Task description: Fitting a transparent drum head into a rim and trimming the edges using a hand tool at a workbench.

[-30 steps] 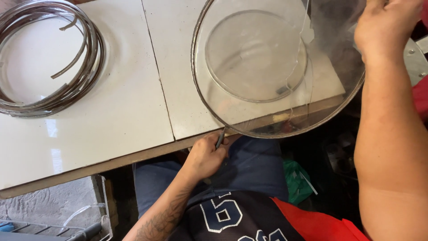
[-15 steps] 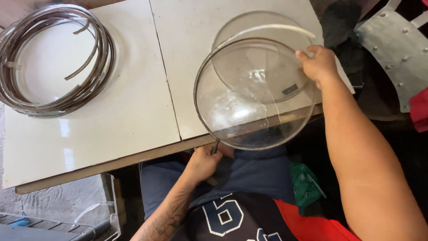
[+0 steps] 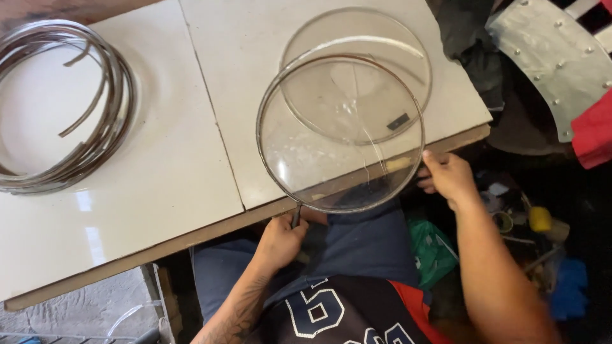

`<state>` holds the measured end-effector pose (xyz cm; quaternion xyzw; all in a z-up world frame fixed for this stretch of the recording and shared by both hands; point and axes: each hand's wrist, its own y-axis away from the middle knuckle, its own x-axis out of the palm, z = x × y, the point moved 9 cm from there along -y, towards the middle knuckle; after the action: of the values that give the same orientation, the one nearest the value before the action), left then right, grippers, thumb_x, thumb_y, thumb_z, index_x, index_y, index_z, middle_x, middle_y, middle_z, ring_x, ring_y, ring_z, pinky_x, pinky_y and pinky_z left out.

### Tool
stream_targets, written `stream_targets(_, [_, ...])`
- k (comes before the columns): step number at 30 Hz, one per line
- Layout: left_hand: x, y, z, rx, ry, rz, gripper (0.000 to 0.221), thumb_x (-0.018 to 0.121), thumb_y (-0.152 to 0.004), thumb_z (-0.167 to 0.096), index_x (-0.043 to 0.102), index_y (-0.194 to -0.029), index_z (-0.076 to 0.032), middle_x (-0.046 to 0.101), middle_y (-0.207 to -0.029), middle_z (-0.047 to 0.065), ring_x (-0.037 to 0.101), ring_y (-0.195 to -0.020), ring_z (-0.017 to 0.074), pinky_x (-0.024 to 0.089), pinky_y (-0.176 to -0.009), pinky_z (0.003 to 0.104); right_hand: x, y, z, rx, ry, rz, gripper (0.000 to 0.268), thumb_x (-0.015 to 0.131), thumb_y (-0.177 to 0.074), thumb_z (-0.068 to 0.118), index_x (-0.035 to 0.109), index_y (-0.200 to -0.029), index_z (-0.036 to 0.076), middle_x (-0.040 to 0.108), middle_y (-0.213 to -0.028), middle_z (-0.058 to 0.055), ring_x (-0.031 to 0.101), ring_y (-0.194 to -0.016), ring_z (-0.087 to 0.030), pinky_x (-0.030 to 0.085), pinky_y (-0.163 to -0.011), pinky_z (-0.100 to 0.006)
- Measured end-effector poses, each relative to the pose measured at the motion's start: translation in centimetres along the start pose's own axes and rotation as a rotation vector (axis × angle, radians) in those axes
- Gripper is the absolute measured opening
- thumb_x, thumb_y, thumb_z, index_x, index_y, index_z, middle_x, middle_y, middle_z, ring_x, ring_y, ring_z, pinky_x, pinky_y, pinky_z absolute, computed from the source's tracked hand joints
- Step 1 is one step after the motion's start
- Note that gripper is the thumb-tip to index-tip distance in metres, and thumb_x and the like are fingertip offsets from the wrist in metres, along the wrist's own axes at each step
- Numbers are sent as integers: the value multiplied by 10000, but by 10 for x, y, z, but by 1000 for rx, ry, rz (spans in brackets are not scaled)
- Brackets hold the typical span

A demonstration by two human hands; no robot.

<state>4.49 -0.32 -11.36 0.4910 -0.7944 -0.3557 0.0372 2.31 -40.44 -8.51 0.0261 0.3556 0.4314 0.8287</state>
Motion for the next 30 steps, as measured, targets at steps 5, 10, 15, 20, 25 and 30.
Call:
stream_targets(5, [-2,37,-64,-6,-29,32,267,626,-861,-240,751,-874,-5,663,-666,182,675,-721,292,549,-642,395,39,-30,-42,83,-543,62,533,657,-1077,349,523,-1358,-83,640,-1005,-277,749,-903,-410,637,-760,-510])
stream_targets(10, [-3,12,-48,51,-48,-8,251,629,-809,-196,716,-809,40,628,-618,226,660,-716,309,531,-682,409,78,-26,0,309,-966,133,326,542,-1061,473,541,-1049,147,742,-969,-126,758,-850,-323,682,-754,-447])
stream_targets(15, [-18,-16,-39,66,41,-90,267,665,-825,-258,756,-837,-8,684,-660,186,698,-753,318,551,-715,394,86,-12,56,206,-998,214,425,339,-1065,554,323,-1272,184,687,-1342,-168,743,-926,-247,684,-811,-391])
stream_targets(20, [-22,-25,-31,45,34,-105,257,696,-807,-266,777,-885,-35,733,-713,145,735,-791,315,565,-744,373,83,-4,72,187,-1040,166,416,370,-1000,629,416,-1165,250,729,-1288,-173,776,-1009,-270,697,-782,-384])
stream_targets(25, [-26,-19,-48,81,35,-113,249,655,-798,-173,787,-934,-12,726,-716,182,730,-806,329,567,-770,386,69,7,77,110,-893,136,480,495,-1009,623,413,-1261,222,743,-1225,-163,746,-924,-235,698,-713,-370])
stream_targets(30, [-24,-4,-67,71,87,-96,310,622,-787,-136,779,-1016,2,746,-759,203,737,-830,348,569,-795,405,99,-1,27,188,-1102,142,244,683,-1007,353,505,-1067,197,781,-1096,-161,769,-893,-275,692,-803,-423])
